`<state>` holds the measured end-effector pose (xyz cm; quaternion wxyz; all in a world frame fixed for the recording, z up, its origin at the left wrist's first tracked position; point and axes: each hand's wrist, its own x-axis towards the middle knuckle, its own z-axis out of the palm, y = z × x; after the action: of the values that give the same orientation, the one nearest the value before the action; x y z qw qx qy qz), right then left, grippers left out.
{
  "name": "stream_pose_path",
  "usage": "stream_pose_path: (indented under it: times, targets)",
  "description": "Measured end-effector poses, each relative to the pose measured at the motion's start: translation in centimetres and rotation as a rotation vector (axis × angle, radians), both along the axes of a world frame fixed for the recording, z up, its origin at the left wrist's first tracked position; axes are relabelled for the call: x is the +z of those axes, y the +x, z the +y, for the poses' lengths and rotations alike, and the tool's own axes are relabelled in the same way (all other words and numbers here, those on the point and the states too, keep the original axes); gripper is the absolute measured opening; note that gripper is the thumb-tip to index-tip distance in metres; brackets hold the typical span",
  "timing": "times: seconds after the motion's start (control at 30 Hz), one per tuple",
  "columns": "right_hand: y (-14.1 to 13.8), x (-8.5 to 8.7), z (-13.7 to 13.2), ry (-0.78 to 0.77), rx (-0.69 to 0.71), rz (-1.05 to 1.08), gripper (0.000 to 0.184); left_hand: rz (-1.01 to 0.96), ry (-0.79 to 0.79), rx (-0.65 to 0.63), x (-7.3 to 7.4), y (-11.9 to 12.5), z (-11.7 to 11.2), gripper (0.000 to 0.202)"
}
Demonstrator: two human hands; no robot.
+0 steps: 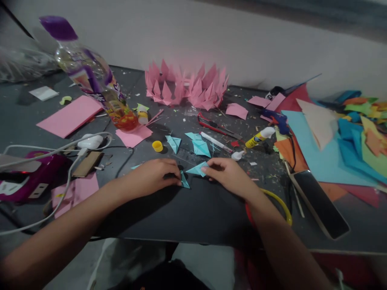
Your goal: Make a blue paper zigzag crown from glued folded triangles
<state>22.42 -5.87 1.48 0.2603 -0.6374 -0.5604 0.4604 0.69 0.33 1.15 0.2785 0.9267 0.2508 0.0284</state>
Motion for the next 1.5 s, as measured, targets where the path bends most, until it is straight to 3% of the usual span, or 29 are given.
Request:
stream_pose_path:
  times: [0.4,0.6,0.97,1.3,1.5]
  targets:
    - [-1.3,-0.6,-0.7,-0.078,0.002,0.07,0.019,0.033,0.036,0.095,-0.1,0.2,-0.6,0.011]
    - [-1.8,-0.5,-0.8,-0.053,0.032,0.028,0.021,0.051,0.135,0.148,0.0,0.4,-1.3,0.006]
    - [-1.9,-0.4,-0.7,0.056,0.2,-0.165,0.014,0.158,0.448,0.002,0.2,0.6,-3.7,0.006]
    - [-2.1,-1.0,-0.6,0.272,0.328,-0.333,0.013,0.242,0.504,-0.048,0.6,0.7,-4.6,0.009]
    - [-2.0,-1.4,-0.7,0.309,0.38,-0.348,0.015,0.257,0.506,-0.05,0.5,0.8,-4.9,0.013]
